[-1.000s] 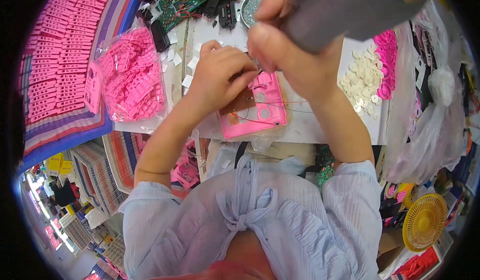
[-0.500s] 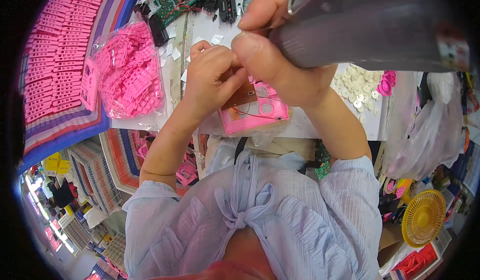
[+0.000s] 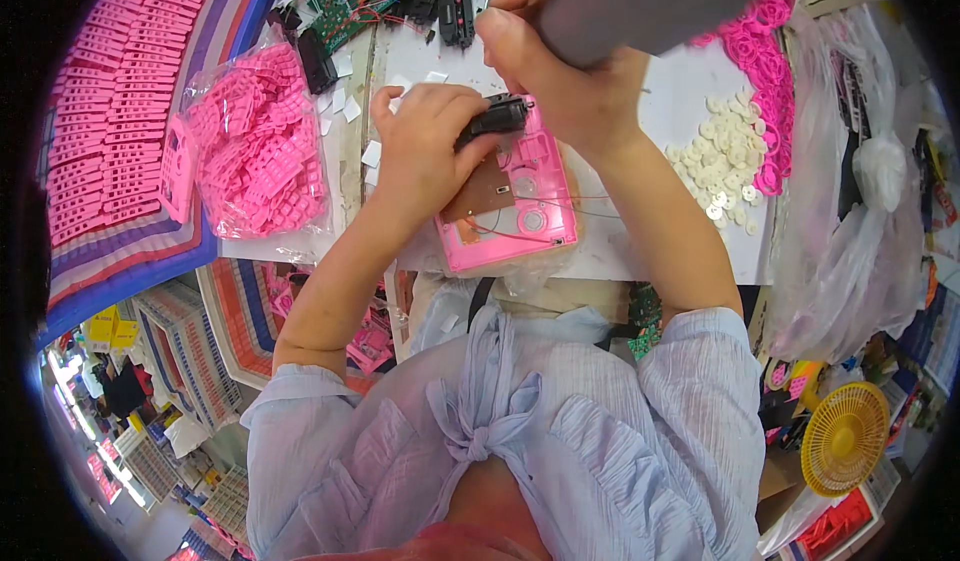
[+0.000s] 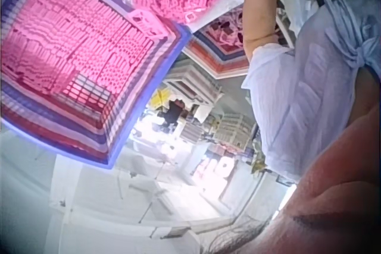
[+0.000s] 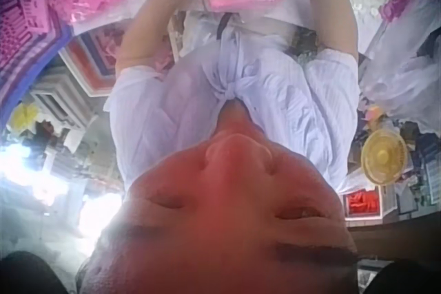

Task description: Assembling a pink toy kitchen set by installing electronics and using a glue gun to secure components.

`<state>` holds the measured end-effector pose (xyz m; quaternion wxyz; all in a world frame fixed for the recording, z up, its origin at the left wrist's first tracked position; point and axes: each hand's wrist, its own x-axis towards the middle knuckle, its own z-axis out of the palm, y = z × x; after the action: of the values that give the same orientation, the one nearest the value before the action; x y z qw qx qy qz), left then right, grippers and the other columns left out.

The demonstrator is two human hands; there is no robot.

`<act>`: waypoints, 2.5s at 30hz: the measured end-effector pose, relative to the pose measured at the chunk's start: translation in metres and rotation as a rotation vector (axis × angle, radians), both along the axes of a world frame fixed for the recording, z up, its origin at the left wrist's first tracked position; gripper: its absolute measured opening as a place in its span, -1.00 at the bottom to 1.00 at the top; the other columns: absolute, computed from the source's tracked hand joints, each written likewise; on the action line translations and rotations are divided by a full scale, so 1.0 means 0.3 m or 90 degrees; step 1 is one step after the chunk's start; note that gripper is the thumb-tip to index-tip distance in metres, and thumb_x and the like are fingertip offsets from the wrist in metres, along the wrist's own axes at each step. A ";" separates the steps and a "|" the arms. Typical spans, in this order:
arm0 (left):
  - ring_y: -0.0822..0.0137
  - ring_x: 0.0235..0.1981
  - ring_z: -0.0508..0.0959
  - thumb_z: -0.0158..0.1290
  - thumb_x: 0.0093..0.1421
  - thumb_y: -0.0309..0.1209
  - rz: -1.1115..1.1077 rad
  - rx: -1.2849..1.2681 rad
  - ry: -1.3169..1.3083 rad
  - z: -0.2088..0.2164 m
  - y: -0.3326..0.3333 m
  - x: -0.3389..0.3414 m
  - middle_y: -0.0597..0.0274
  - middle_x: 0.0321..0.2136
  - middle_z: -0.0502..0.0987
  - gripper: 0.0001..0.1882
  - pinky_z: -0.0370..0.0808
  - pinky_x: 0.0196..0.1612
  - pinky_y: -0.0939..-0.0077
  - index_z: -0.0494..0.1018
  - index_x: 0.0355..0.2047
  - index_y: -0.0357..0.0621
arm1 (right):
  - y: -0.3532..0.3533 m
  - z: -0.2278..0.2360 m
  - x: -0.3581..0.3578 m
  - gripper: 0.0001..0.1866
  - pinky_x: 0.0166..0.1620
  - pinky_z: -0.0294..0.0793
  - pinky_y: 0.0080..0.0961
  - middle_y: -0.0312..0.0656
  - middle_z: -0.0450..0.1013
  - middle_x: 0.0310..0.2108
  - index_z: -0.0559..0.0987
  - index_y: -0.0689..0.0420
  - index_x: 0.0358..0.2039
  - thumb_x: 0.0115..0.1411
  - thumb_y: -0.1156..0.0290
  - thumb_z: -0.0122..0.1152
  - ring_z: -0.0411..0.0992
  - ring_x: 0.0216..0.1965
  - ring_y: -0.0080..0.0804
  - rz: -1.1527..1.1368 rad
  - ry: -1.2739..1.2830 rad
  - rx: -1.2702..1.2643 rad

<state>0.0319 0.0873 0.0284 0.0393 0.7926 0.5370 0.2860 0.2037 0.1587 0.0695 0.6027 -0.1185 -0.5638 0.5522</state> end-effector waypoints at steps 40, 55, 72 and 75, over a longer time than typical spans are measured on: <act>0.13 -0.32 0.61 0.29 0.09 -0.42 -0.093 -0.353 -0.062 0.279 -0.343 -0.261 0.08 -0.26 0.61 -0.67 0.52 -0.29 0.34 0.55 -0.13 -0.22 | 0.583 -0.339 0.502 -0.87 -0.15 0.53 -0.12 -0.18 0.57 -0.28 0.58 0.05 -0.30 0.11 0.39 0.21 0.50 -0.17 -0.12 -0.668 -1.075 0.344; 0.46 -0.41 0.58 0.22 0.22 -0.44 -0.246 -0.364 -0.334 0.112 -0.098 0.059 0.29 -0.39 0.62 -0.86 0.42 -0.39 0.58 0.59 -0.24 -0.20 | 0.475 -0.287 0.454 -0.71 -0.12 0.54 -0.12 0.00 0.56 -0.19 0.67 0.11 -0.18 0.27 0.17 0.18 0.56 -0.21 -0.01 -0.507 -1.014 0.104; 0.29 -0.40 0.60 0.23 0.23 -0.39 0.004 -0.308 -0.258 0.013 -0.226 0.015 0.16 -0.30 0.59 -0.61 0.54 -0.33 0.45 0.45 0.03 -0.22 | -0.276 -0.129 0.153 -0.86 -0.24 0.52 -0.29 -0.18 0.55 -0.29 0.61 0.15 -0.37 0.04 0.48 0.38 0.48 -0.24 -0.14 -0.273 -0.751 0.225; 0.11 -0.19 0.57 0.29 0.07 -0.34 -0.125 -0.105 -0.152 -0.050 -0.232 0.015 0.11 -0.17 0.56 -0.50 0.51 -0.16 0.26 0.48 0.02 -0.21 | -0.253 -0.168 0.151 -0.84 -0.13 0.50 -0.20 -0.16 0.51 -0.20 0.59 0.14 -0.39 -0.01 0.47 0.39 0.41 -0.10 -0.02 -0.296 -0.769 0.318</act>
<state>0.0365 0.0177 0.0134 0.1956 0.7958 0.4699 0.3281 0.2490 0.0828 0.0192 0.2953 -0.3801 -0.8708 0.0998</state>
